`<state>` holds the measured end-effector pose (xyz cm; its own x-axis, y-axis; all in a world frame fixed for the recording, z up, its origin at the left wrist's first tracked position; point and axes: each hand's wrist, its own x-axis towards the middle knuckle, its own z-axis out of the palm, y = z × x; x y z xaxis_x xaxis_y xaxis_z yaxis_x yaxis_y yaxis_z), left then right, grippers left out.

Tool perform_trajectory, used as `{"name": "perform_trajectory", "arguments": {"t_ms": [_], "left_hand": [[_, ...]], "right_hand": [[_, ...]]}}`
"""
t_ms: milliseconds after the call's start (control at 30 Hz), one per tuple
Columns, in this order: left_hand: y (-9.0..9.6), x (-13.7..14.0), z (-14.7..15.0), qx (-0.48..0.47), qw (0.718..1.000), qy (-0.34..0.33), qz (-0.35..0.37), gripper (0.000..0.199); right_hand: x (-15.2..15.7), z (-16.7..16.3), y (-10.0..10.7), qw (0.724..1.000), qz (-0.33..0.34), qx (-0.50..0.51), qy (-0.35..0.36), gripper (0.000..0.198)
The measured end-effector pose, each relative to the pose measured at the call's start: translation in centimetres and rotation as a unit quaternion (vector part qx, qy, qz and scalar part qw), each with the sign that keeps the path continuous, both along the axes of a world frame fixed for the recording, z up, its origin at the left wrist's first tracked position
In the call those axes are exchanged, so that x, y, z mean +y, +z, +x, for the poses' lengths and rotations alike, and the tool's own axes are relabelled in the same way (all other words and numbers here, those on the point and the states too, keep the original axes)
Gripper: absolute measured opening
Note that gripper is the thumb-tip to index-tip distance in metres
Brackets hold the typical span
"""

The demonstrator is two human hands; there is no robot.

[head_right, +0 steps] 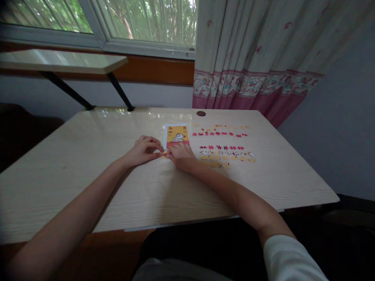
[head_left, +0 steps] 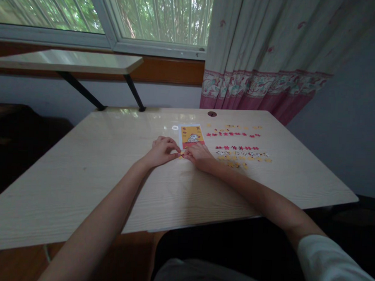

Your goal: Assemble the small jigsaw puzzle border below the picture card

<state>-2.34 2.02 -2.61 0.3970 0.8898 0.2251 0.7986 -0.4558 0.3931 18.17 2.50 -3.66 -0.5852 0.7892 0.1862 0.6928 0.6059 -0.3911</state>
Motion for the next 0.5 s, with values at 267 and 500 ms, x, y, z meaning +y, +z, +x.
{"name": "perform_trajectory", "arguments": {"t_ms": [267, 500], "left_hand": [[0.1, -0.1, 0.1, 0.003, 1.0, 0.007, -0.009, 0.016], [0.1, -0.1, 0.2, -0.004, 1.0, 0.009, -0.004, 0.019]], "right_hand": [[0.0, 0.0, -0.1, 0.999, 0.015, 0.03, 0.011, 0.011], [1.4, 3.5, 1.7, 0.999, 0.048, 0.012, 0.003, 0.013]]}}
